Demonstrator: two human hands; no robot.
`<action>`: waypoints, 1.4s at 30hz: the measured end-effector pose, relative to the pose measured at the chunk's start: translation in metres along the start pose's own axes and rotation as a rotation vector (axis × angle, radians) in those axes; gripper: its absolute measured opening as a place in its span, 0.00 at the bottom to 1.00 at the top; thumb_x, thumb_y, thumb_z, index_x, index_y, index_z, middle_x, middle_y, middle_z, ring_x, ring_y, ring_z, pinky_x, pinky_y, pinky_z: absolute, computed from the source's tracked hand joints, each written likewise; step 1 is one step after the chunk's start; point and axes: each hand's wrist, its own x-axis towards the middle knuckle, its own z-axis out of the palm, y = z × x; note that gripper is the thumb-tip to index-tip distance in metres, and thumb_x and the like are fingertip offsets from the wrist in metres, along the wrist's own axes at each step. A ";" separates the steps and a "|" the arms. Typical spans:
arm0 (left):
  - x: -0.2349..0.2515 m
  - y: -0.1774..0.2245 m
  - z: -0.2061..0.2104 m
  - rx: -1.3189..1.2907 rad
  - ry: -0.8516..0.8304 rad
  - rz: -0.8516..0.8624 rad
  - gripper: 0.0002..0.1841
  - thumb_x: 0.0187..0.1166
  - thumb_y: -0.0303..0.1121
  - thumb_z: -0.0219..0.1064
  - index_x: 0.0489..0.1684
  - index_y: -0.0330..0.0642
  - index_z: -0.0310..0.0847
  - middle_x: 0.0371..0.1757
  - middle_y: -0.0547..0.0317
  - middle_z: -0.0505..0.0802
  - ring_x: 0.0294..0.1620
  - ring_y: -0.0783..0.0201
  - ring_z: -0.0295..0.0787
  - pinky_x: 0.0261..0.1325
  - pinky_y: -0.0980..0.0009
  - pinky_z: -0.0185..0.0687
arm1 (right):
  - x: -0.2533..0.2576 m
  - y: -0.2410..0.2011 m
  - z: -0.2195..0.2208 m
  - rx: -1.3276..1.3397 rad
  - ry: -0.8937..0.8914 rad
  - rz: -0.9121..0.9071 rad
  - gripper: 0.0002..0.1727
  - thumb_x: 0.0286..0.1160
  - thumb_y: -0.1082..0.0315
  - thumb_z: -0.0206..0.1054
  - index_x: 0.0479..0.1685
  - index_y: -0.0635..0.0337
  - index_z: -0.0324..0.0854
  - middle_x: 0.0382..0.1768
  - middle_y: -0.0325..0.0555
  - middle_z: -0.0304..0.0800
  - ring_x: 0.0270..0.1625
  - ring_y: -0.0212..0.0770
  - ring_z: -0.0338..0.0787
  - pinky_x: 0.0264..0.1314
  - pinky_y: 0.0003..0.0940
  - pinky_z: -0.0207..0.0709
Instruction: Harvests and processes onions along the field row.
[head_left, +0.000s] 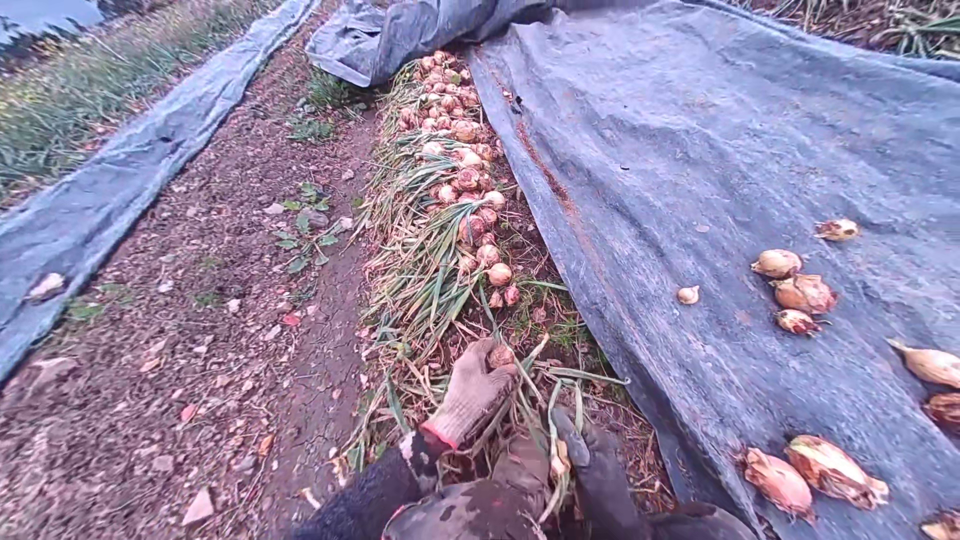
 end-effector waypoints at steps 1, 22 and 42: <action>0.017 -0.023 -0.013 -0.088 0.081 -0.130 0.31 0.64 0.49 0.81 0.67 0.47 0.85 0.60 0.56 0.93 0.58 0.62 0.91 0.64 0.55 0.88 | -0.005 0.001 0.003 -0.090 -0.054 -0.050 0.24 0.85 0.43 0.60 0.46 0.55 0.91 0.27 0.35 0.91 0.28 0.29 0.88 0.34 0.31 0.86; -0.016 0.081 0.043 0.419 -0.332 0.615 0.16 0.88 0.50 0.58 0.57 0.57 0.90 0.59 0.66 0.94 0.56 0.66 0.93 0.51 0.59 0.91 | 0.035 0.019 -0.037 0.700 0.170 0.535 0.54 0.60 0.09 0.30 0.35 0.52 0.80 0.16 0.43 0.78 0.11 0.37 0.76 0.09 0.34 0.73; 0.245 0.001 0.021 1.064 -0.026 0.393 0.39 0.50 0.36 0.82 0.74 0.62 0.81 0.73 0.44 0.83 0.79 0.33 0.70 0.82 0.26 0.51 | 0.047 0.015 -0.072 -0.282 0.370 0.272 0.29 0.73 0.53 0.74 0.74 0.53 0.80 0.59 0.43 0.92 0.53 0.34 0.92 0.55 0.38 0.89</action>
